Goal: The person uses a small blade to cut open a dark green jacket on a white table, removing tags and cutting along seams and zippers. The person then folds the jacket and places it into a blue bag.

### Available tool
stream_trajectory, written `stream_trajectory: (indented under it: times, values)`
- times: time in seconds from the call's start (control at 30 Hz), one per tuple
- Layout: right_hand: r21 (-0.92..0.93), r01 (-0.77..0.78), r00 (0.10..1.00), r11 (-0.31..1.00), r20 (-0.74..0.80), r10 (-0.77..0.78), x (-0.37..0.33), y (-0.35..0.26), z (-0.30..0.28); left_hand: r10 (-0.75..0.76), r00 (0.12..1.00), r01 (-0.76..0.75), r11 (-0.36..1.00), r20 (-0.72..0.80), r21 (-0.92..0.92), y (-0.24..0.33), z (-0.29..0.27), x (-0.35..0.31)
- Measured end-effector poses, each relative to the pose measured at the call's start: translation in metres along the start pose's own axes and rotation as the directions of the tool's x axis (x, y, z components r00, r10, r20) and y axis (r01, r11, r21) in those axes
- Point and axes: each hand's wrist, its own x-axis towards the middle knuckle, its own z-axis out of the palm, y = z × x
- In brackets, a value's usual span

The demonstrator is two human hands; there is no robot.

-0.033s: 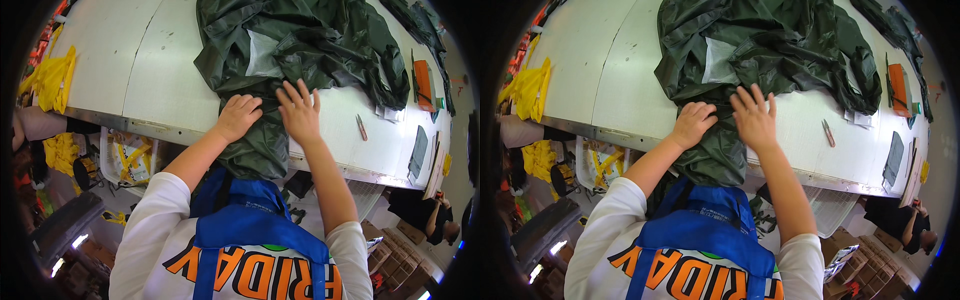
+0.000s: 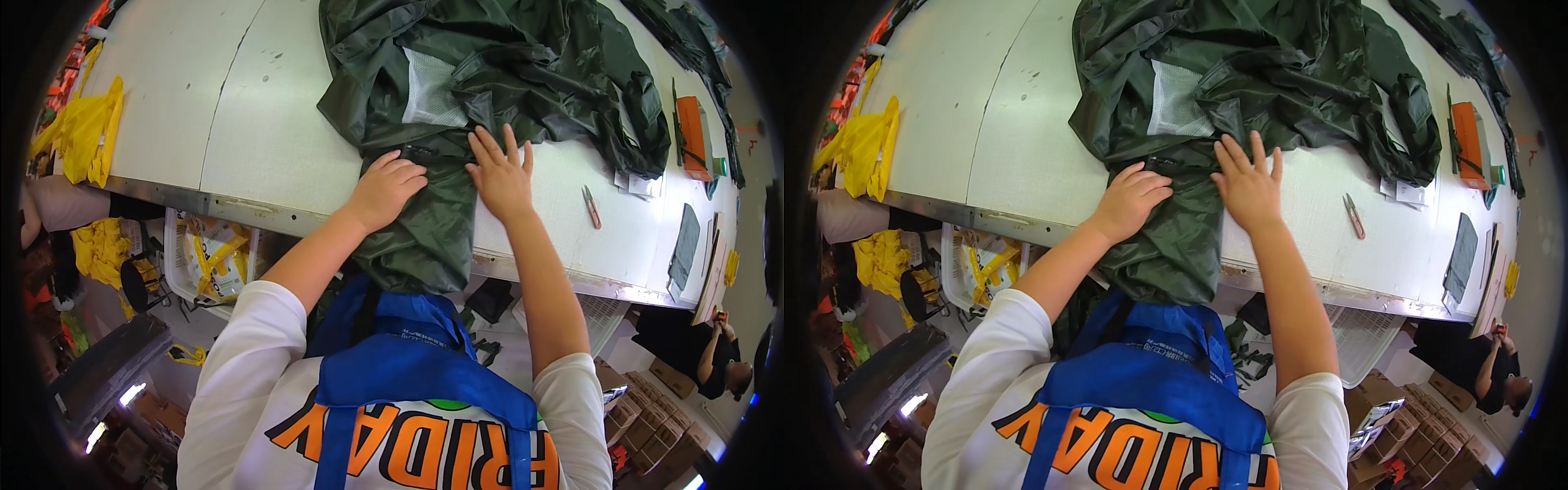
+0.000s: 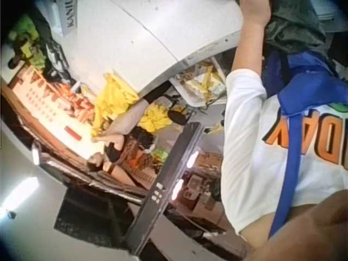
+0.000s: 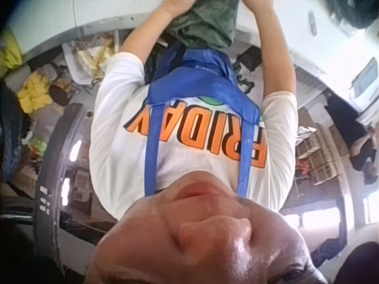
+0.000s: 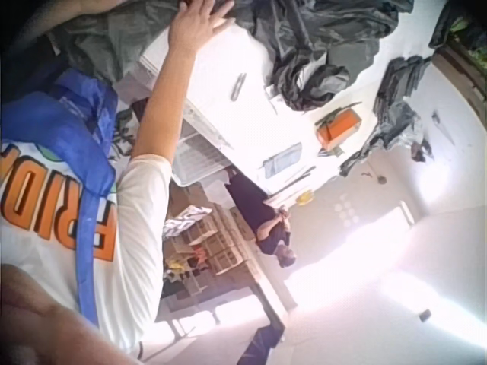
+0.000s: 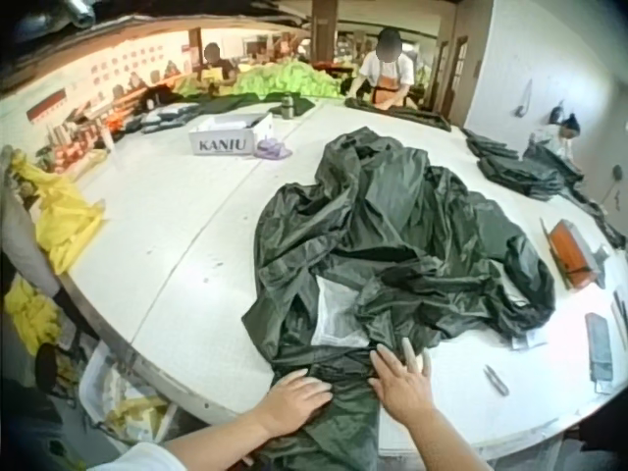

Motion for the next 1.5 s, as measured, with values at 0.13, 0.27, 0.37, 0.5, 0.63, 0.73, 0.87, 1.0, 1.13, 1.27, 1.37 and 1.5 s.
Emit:
stream_trajectory:
  times: [0.13, 0.27, 0.37, 0.5, 0.63, 0.73, 0.87, 1.0, 1.13, 1.27, 1.37, 1.5]
  values:
    - [0.323, -0.009, 1.0, 0.946, -0.014, 0.015, -0.024, 0.02, -0.011, -0.034, 0.936, 0.064, 0.995, 0.351, -0.074, 0.005, -0.016, -0.01]
    - [0.308, 0.165, 0.916, 0.937, 0.306, -0.262, -0.11, 0.009, -0.031, -0.039, 0.925, 0.053, 0.998, 0.377, -0.027, 0.007, -0.018, -0.014]
    - [0.138, 0.342, 0.909, 0.929, 0.202, -0.365, -0.136, -0.005, 0.0, -0.036, 0.933, 0.038, 0.999, 0.359, 0.0, 0.009, -0.017, -0.014]
    - [0.507, 0.287, 0.93, 0.813, 0.054, -0.363, -0.092, -0.03, -0.007, -0.044, 0.933, 0.025, 0.998, 0.357, 0.057, 0.008, -0.015, -0.014]
    - [0.68, -0.402, 0.914, 0.613, 0.338, 0.225, -0.074, -0.042, 0.011, 0.046, 0.905, -0.121, 0.981, 0.423, 0.151, -0.005, -0.012, -0.021]
    - [0.481, -0.593, 0.794, 0.646, 0.481, 0.372, -0.055, -0.049, 0.007, -0.123, 0.906, 0.32, 0.824, 0.404, -0.467, -0.028, -0.021, -0.022]
    - [0.372, -0.598, 0.788, 0.709, 0.431, 0.439, -0.053, -0.052, 0.015, -0.193, 0.975, 0.135, 0.906, -0.11, -0.4, 0.013, -0.065, -0.009]
    - [0.332, -0.628, 0.752, 0.704, 0.491, 0.439, -0.045, -0.053, 0.008, -0.075, 0.984, 0.108, 0.972, 0.158, -0.21, 0.077, -0.054, -0.028]
    - [0.347, -0.584, 0.775, 0.734, 0.507, 0.377, -0.041, -0.052, -0.009, -0.192, 0.949, 0.228, 0.966, 0.25, -0.123, 0.063, -0.032, -0.036]
    - [0.676, -0.468, 0.861, 0.569, 0.206, 0.464, -0.009, -0.028, -0.03, -0.197, 0.946, 0.223, 0.972, 0.258, -0.076, 0.056, -0.025, -0.041]
    - [0.502, -0.526, 0.788, 0.687, -0.016, 0.616, 0.044, 0.015, -0.011, -0.146, 0.978, 0.157, 0.986, 0.147, -0.062, 0.049, -0.018, -0.041]
    - [0.435, -0.526, 0.85, 0.731, 0.251, 0.462, 0.076, 0.059, 0.019, -0.189, 0.968, 0.212, 0.968, 0.165, -0.136, 0.053, -0.02, -0.032]
